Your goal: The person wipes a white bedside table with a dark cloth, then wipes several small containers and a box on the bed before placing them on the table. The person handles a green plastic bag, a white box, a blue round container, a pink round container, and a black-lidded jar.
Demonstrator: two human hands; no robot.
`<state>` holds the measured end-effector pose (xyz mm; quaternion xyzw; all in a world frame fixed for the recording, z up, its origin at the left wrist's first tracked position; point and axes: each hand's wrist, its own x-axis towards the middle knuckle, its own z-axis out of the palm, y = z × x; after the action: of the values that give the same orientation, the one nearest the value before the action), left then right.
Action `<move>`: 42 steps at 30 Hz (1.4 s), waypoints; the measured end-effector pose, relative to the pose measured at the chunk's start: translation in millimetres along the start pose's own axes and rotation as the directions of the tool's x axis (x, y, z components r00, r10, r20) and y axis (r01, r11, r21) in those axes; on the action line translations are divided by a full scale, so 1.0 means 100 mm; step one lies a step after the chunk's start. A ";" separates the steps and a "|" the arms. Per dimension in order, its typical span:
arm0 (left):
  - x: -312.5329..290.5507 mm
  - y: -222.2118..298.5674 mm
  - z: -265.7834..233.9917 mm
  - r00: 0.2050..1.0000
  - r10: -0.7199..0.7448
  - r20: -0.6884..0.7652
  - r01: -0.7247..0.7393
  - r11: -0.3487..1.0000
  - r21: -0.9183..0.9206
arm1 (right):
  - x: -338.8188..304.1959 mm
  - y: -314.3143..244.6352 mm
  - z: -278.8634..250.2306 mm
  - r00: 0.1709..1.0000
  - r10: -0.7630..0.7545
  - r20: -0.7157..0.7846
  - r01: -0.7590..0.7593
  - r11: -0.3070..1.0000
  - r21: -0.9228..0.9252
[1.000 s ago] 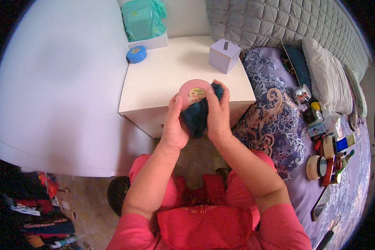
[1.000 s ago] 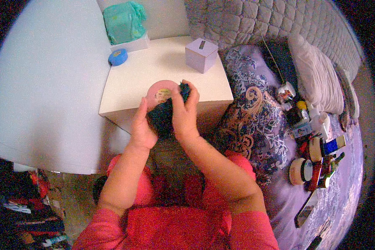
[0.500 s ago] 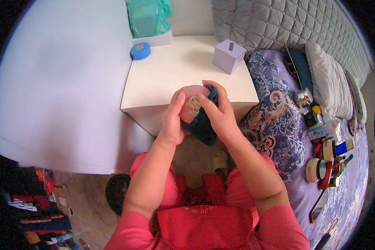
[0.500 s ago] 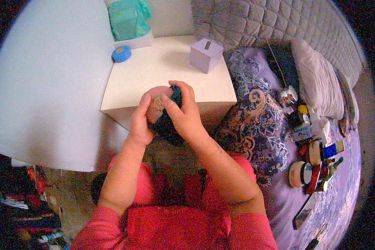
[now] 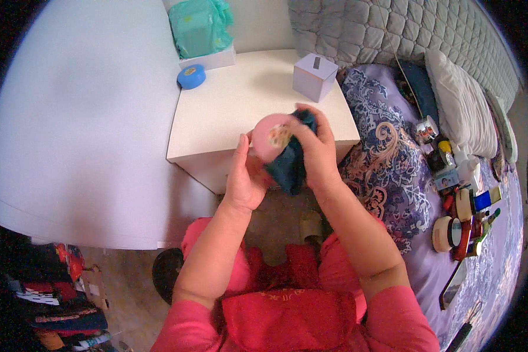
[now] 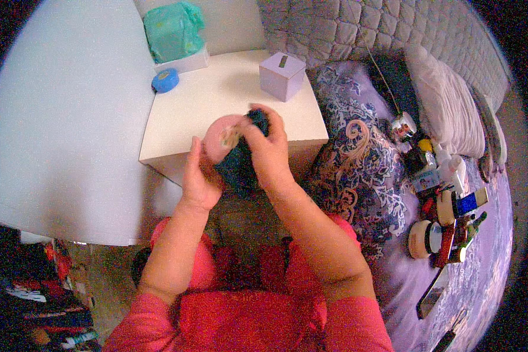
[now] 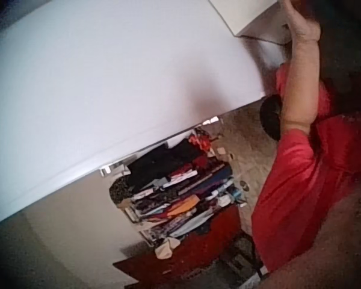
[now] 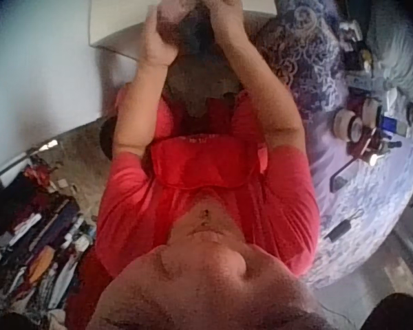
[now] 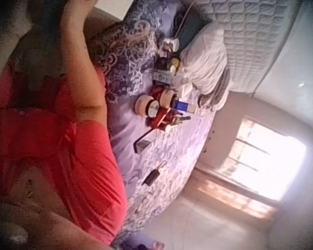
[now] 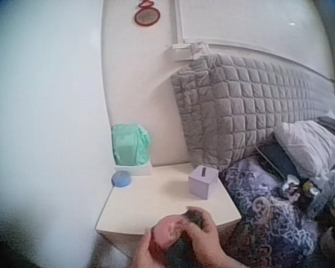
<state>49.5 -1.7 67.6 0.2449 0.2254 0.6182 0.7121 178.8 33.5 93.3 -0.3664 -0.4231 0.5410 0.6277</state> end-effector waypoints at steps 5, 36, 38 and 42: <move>0.05 -0.10 0.12 0.994 0.107 0.021 -0.106 0.992 -0.069 | 0.01 0.28 -0.01 0.953 -0.266 -0.148 0.203 0.918 -0.340; 0.04 -0.04 -0.02 0.991 0.123 -0.043 -0.121 0.992 0.037 | -0.03 0.28 0.05 0.989 -0.078 -0.123 0.060 0.988 -0.145; 0.08 -0.07 0.01 0.980 0.178 -0.085 -0.174 0.983 0.055 | -0.11 0.44 0.11 0.975 -0.208 -0.075 0.172 0.927 -0.333; 0.11 0.01 0.00 0.977 0.163 -0.140 -0.156 0.986 0.061 | -0.22 0.46 0.17 0.911 -0.404 0.078 0.387 0.777 -0.497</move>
<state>50.2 9.4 67.5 0.2344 0.2710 0.6838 0.6357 144.9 18.2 54.5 -0.4287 -0.6061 0.2621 0.6166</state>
